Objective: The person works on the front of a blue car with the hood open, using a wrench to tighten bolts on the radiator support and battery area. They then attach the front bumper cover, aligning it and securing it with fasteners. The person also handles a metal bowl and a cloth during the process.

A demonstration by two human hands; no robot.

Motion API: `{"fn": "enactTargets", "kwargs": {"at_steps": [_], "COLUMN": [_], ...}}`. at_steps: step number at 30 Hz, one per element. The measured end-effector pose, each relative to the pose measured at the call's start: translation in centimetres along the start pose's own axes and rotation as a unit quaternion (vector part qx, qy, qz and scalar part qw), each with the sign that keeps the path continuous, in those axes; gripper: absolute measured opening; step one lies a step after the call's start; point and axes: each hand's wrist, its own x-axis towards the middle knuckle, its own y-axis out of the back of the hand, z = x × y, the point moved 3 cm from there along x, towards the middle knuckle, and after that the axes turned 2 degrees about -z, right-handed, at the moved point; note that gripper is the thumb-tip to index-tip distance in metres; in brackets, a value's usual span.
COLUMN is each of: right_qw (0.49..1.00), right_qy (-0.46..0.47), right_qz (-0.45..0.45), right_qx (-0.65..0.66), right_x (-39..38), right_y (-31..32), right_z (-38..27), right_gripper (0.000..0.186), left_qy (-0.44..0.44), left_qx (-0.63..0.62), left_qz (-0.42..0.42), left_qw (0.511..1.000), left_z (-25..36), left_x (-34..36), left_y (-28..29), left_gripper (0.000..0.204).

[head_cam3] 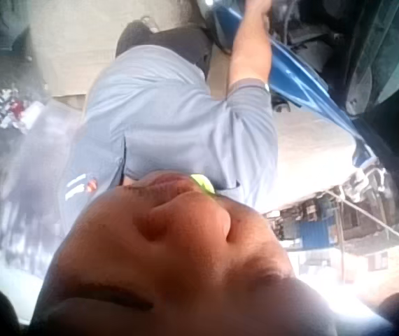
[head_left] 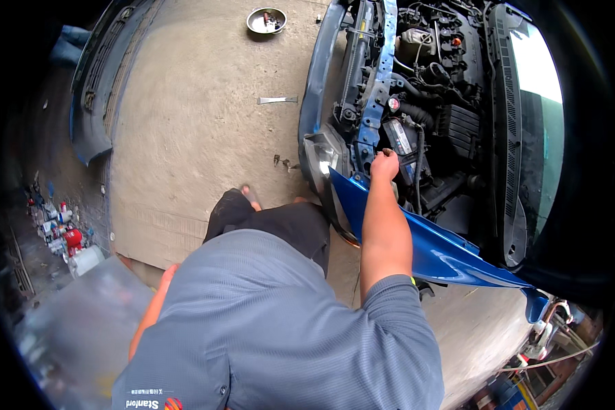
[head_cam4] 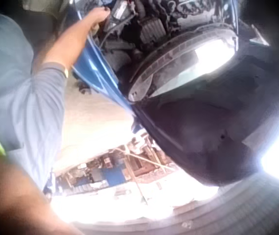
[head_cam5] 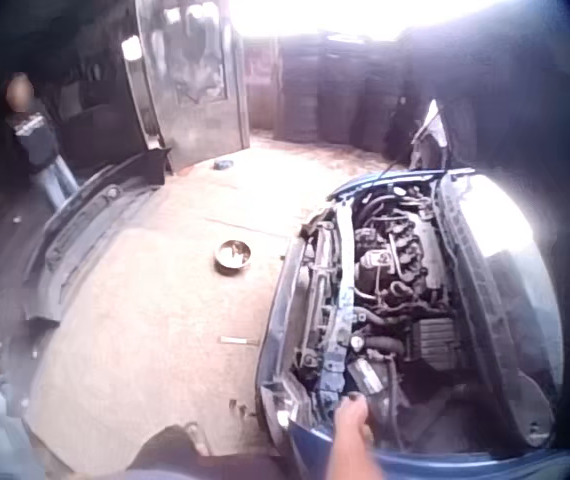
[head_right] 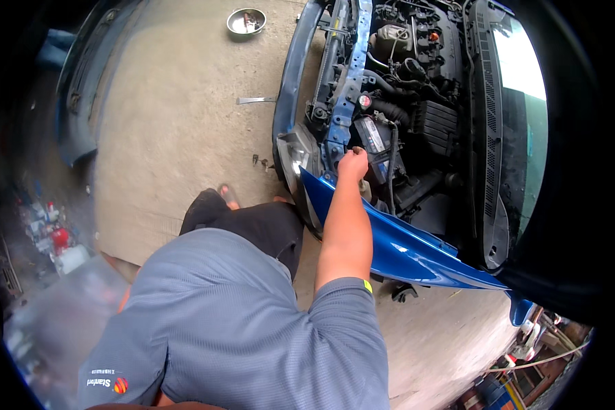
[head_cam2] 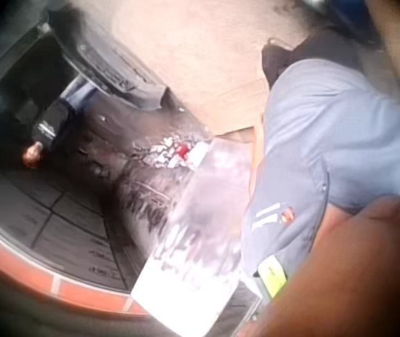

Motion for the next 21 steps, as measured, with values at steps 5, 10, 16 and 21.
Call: {"fn": "enactTargets", "kwargs": {"at_steps": [5,10,16,21], "right_qw": [0.994,0.994,0.988,0.982], "right_qy": [-0.095,-0.111,-0.103,-0.092], "right_qz": [0.048,-0.01,-0.012,-0.026], "right_qx": [-0.027,-0.024,0.115,0.161], "right_x": [1.0,3.3,5.2,5.4], "right_y": [-1.7,-4.2,-5.4,-5.3], "right_z": [-2.2,0.1,5.8,4.3], "right_gripper": [0.022,0.023,0.024,0.024], "left_qy": [0.021,0.015,-0.03,-0.07], "left_qx": [0.062,0.145,0.279,0.243], "left_qz": [-0.036,-0.059,-0.091,-0.066], "left_qw": [0.997,0.988,0.956,0.965], "left_z": [8.6,18.8,37.8,46.0], "left_x": [4.2,9.6,20.0,25.8], "left_y": [4.1,9.6,13.9,15.9], "left_gripper": [0.032,0.031,0.029,0.029]}}
